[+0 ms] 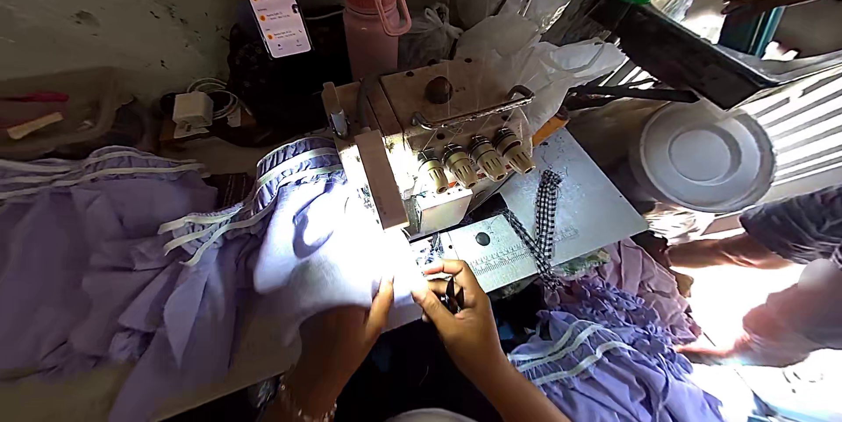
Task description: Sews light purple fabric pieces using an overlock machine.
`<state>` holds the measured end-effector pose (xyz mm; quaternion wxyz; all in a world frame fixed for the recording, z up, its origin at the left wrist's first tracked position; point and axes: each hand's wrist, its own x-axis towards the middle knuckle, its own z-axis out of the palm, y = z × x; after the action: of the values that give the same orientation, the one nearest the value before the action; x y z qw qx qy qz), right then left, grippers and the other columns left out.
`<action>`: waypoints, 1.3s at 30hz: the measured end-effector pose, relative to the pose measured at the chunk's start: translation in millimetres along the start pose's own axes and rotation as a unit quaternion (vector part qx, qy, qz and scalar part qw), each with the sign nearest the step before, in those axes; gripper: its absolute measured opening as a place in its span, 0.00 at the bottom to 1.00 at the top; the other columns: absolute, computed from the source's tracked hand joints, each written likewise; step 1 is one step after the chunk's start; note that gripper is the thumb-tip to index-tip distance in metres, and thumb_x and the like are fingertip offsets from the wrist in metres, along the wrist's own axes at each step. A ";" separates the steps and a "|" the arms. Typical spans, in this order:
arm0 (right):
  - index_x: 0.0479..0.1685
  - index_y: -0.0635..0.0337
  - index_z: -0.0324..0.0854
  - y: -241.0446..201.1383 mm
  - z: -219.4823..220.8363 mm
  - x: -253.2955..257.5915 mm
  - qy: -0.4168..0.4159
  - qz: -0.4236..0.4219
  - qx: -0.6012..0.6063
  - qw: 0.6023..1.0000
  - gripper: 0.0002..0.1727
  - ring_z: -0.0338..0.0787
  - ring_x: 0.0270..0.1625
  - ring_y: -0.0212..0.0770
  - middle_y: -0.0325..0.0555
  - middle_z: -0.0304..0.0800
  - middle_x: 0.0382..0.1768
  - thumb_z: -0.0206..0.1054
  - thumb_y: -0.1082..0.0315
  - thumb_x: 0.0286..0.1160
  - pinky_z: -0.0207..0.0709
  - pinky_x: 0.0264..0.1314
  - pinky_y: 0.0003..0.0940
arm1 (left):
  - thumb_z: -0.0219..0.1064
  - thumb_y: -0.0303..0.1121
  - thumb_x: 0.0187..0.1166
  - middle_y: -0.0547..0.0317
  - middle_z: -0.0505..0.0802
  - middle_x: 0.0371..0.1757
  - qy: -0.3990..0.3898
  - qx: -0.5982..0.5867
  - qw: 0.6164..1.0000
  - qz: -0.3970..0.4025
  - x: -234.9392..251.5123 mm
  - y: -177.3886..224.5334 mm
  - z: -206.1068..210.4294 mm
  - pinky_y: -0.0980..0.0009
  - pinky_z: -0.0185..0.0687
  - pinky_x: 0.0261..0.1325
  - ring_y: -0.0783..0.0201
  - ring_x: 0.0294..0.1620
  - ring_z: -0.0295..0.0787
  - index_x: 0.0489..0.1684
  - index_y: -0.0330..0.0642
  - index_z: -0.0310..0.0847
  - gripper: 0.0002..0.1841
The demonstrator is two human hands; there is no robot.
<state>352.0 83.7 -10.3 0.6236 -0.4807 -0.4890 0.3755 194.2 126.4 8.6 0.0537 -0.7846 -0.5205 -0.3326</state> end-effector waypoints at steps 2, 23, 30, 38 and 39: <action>0.53 0.63 0.75 0.5 6.6 16.3 0.003 -0.010 0.001 1.000 0.12 0.87 0.29 0.18 0.31 0.92 0.33 0.68 0.77 0.73 0.81 0.31 0.13 | 0.62 0.45 0.78 0.43 0.90 0.19 -0.054 -0.007 0.998 -0.031 15.5 0.2 -5.1 0.50 0.84 0.27 0.47 0.26 0.94 0.14 0.36 0.83 0.24; 0.54 0.59 0.90 -29.0 2.4 33.9 -0.033 -0.168 -0.393 0.903 0.18 0.89 0.38 0.34 0.52 0.87 0.51 0.69 0.66 0.64 0.83 0.34 0.23 | 0.59 0.27 0.83 0.27 0.92 0.53 -0.129 0.002 0.980 -0.149 68.7 -26.8 3.6 0.39 0.81 0.64 0.32 0.60 0.91 0.53 0.21 0.86 0.15; 0.58 0.58 0.92 -35.6 27.9 41.5 -0.020 -0.213 -0.470 0.856 0.20 0.88 0.27 0.42 0.58 0.86 0.48 0.65 0.63 0.70 0.79 0.21 0.32 | 0.53 0.32 0.83 0.29 0.93 0.35 0.056 0.043 0.987 -0.141 56.2 -40.4 0.3 0.38 0.84 0.50 0.33 0.46 0.95 0.29 0.23 0.88 0.21; 0.56 0.60 0.89 -31.6 67.0 68.3 0.005 -0.231 -0.493 0.839 0.17 0.90 0.22 0.47 0.47 0.94 0.32 0.71 0.67 0.68 0.79 0.19 0.42 | 0.52 0.39 0.88 0.28 0.94 0.47 0.120 -0.018 0.980 -0.159 46.9 -36.3 -14.9 0.38 0.75 0.67 0.32 0.61 0.89 0.42 0.24 0.90 0.24; 0.55 0.61 0.88 -31.0 70.9 71.1 0.002 -0.231 -0.493 0.839 0.15 0.91 0.24 0.47 0.47 0.94 0.35 0.70 0.68 0.69 0.80 0.20 0.42 | 0.53 0.38 0.87 0.29 0.94 0.47 0.131 -0.022 0.979 -0.155 47.1 -36.0 -13.7 0.39 0.75 0.68 0.33 0.61 0.89 0.41 0.25 0.90 0.23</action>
<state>300.2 159.0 41.6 0.3734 -0.5983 -0.7054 -0.0711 168.3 173.6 36.9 0.0522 -0.6452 -0.6165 -0.4482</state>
